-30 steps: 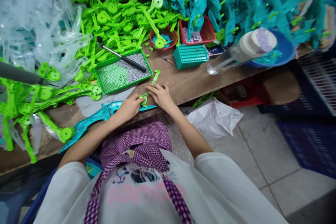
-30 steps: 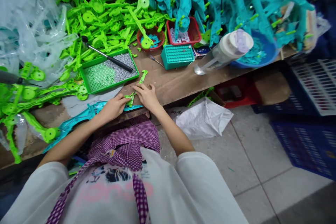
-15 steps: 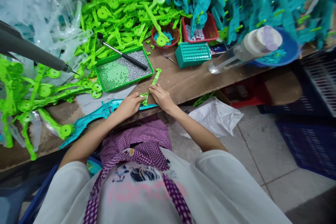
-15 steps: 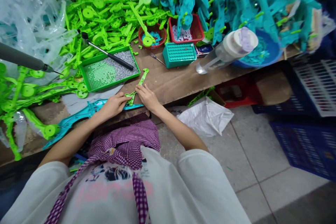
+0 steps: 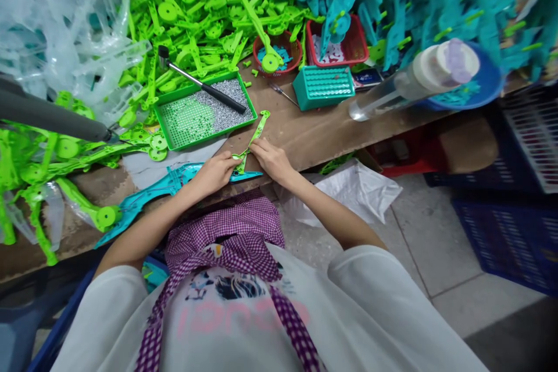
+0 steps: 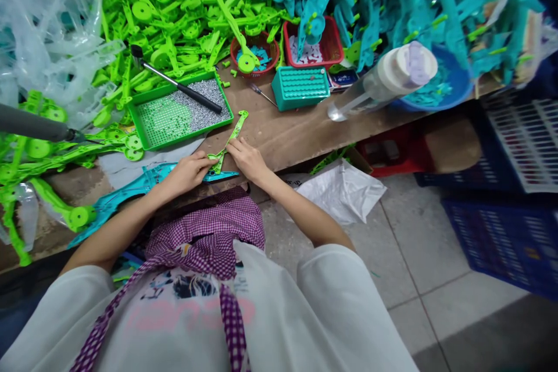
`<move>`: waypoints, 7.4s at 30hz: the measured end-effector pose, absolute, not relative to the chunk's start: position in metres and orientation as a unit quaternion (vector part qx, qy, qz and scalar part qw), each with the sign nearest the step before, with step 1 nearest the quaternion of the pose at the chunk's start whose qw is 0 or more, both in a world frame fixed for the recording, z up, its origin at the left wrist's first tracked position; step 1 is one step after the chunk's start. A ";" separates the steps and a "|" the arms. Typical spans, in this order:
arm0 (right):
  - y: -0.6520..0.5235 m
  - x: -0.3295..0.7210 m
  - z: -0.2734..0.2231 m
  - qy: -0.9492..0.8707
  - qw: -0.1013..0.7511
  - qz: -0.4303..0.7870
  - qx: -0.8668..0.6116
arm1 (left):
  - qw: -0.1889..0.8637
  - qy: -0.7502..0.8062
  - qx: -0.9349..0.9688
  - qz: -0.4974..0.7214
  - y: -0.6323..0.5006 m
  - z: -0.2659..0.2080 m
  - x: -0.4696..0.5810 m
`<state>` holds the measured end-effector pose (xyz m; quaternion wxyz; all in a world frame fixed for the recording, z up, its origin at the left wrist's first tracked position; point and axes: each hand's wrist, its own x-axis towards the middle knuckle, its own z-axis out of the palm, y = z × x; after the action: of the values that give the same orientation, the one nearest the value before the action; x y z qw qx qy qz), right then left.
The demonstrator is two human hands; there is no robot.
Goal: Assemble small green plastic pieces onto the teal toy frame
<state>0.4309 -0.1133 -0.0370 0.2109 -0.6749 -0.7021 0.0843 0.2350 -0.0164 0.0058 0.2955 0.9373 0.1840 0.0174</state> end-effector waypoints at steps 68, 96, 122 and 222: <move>-0.096 0.413 -0.015 -0.770 0.112 0.088 -0.621 | 0.184 0.162 0.965 -0.089 0.008 0.017 0.229; -0.091 0.423 -0.005 -0.872 -0.013 -0.003 -0.490 | 0.128 0.164 0.976 -0.072 0.005 0.029 0.209; -0.090 0.424 0.003 -0.877 -0.031 0.010 -0.479 | 0.184 0.042 0.968 -0.166 0.043 0.057 0.214; -0.001 0.303 0.038 -0.634 0.371 0.192 -0.651 | 0.158 0.481 0.769 0.390 -0.073 -0.004 0.108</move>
<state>0.3027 -0.0008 0.0376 0.3709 -0.6513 -0.6336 0.1920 0.1083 -0.0730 -0.0042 0.1578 0.7694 0.4806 0.3901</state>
